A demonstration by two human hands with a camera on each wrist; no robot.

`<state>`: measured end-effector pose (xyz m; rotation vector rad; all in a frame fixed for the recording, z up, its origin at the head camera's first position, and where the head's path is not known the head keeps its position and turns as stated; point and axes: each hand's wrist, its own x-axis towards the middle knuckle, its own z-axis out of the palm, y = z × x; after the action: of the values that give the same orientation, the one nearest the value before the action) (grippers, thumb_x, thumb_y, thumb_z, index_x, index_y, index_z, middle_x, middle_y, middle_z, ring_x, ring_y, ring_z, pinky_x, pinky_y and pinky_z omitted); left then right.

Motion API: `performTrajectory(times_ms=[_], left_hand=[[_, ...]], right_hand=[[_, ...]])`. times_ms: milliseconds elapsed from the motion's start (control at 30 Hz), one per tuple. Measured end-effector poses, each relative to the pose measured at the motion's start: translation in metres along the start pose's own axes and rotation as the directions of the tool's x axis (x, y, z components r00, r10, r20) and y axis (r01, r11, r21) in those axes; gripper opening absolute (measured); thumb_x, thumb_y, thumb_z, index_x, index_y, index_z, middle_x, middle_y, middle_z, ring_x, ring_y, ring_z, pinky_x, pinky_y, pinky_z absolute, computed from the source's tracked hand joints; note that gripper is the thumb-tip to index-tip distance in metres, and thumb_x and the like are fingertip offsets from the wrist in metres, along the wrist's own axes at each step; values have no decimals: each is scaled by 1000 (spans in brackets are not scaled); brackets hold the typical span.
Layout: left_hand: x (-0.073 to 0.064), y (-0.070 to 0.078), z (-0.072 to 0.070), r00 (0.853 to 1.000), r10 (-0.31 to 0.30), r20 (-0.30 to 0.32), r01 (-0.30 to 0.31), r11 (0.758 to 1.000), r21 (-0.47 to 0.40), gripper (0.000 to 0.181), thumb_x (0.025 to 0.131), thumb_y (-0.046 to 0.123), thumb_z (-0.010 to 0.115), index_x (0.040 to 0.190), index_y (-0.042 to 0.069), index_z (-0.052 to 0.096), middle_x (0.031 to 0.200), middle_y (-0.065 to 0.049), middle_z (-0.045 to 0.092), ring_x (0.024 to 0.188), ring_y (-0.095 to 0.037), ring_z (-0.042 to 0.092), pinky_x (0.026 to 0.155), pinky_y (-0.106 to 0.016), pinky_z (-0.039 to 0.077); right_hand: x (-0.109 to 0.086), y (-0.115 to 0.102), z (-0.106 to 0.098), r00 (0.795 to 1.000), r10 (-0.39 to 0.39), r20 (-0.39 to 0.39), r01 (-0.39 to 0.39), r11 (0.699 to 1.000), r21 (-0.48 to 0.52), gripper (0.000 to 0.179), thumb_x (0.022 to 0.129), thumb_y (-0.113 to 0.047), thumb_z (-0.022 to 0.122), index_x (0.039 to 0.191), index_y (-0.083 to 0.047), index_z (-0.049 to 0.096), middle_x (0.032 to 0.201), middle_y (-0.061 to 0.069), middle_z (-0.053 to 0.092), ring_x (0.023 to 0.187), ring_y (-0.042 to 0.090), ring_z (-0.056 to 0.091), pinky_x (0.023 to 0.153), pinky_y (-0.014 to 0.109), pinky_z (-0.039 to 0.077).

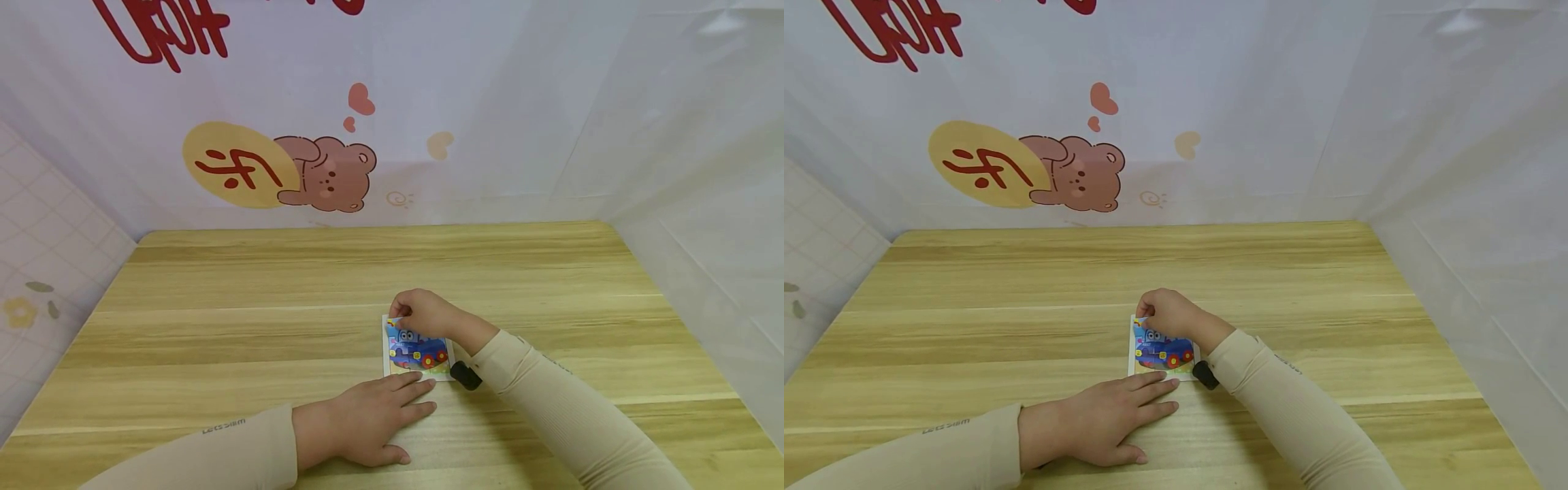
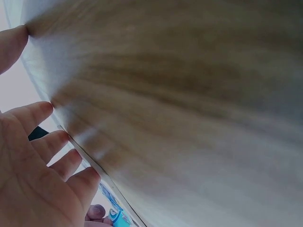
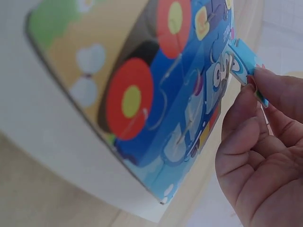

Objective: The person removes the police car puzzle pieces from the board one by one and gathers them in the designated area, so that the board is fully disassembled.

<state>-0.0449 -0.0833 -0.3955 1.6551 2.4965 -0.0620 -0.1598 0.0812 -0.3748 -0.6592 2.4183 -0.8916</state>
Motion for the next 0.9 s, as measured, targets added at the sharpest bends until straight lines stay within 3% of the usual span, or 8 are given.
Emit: performTrajectory(times_ms=[900], left_hand=[[0,1,2,999,8,-34,-7,999,41,69,92,59,51,147,18,42,154,-7,34,141,-23,31,113,-28,29]], right_hand=[[-4,-3,0,998,-26,57,29,999,-39,4,94,-6,60,90,-6,59,83,-2,60,71,13,51,69,27,44]])
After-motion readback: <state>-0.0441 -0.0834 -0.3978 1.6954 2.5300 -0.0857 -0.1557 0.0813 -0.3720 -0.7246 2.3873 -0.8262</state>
